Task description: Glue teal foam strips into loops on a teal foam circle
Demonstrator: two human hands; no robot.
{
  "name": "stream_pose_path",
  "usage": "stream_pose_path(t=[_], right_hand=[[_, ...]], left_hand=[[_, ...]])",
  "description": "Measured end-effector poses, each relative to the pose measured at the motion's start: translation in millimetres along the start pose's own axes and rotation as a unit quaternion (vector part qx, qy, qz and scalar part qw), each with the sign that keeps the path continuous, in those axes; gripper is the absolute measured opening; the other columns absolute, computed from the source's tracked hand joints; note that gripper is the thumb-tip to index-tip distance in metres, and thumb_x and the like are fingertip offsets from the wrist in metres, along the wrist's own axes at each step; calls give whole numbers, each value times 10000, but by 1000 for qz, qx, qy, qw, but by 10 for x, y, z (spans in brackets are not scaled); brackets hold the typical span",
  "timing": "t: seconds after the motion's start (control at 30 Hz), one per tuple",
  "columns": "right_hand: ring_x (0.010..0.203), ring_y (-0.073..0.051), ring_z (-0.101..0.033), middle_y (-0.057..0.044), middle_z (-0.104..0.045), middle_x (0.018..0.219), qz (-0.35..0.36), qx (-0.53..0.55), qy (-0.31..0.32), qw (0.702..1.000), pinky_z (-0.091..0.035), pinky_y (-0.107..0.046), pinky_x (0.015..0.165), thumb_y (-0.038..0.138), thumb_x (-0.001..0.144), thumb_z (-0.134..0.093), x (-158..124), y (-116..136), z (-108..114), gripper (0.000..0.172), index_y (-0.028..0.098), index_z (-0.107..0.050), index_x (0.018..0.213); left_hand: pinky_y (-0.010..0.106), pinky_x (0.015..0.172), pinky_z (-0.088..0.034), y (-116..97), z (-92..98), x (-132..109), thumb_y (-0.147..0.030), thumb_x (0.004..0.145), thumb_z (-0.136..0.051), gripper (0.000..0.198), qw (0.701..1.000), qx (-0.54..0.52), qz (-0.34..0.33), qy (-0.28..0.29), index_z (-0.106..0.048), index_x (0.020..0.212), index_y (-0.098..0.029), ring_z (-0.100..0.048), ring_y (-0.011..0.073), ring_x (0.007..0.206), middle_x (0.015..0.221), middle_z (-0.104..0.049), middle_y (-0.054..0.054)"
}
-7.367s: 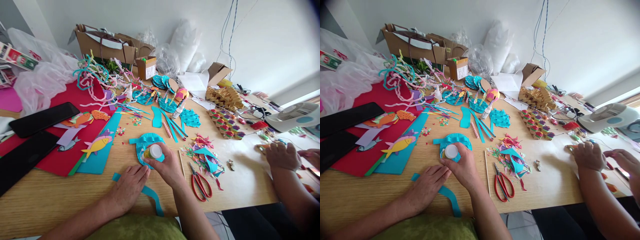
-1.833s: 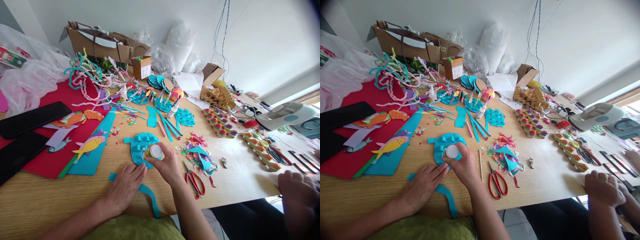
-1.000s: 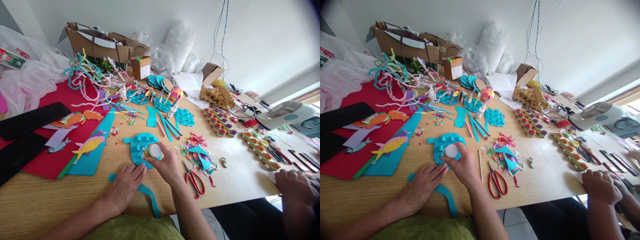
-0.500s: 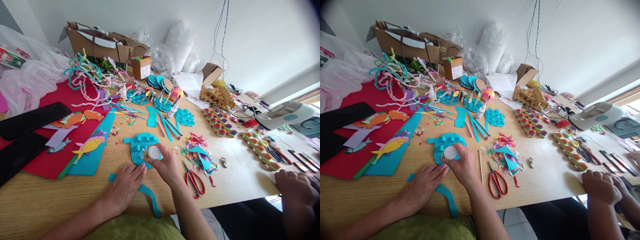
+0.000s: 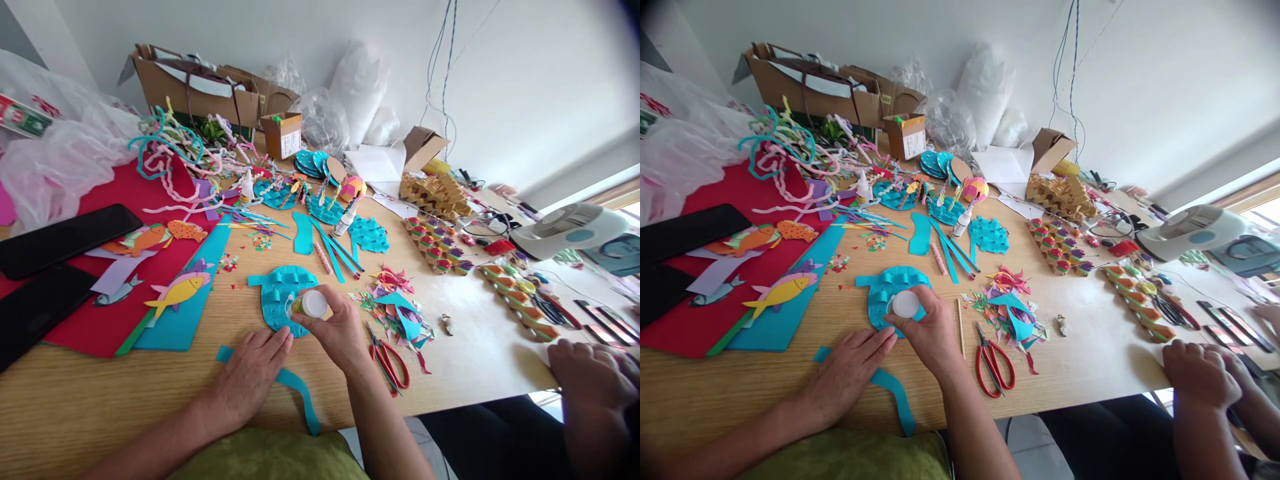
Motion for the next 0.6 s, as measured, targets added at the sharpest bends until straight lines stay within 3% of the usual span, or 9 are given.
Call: stream_pose_path(t=[0.43,0.6], right_hand=[[655,-148,-564,21,-623,697,-18,10,18,1000,-413,-240,603,308,660,-727,-19,-56,-12,184,203,-606,751],[651,-154,-556,17,-623,693,-65,106,-3,992,-423,-254,600,316,646,-729,-42,-131,76,201,195,-606,748]], left_hand=[[369,805,-465,-5,11,3,-6,842,-426,433,1000,11,1,16,-465,1242,-166,-564,207,964,1227,-568,82],[371,825,-453,-8,28,5,-3,839,-434,445,1000,5,-3,19,-463,1248,-177,-545,209,1004,1249,-550,81]])
Point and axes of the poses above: each hand's wrist, its own x-axis towards the middle knuckle, its own z-axis out of the back of the hand, y = z × x, the point moved 6 cm from there along x, towards the middle knuckle
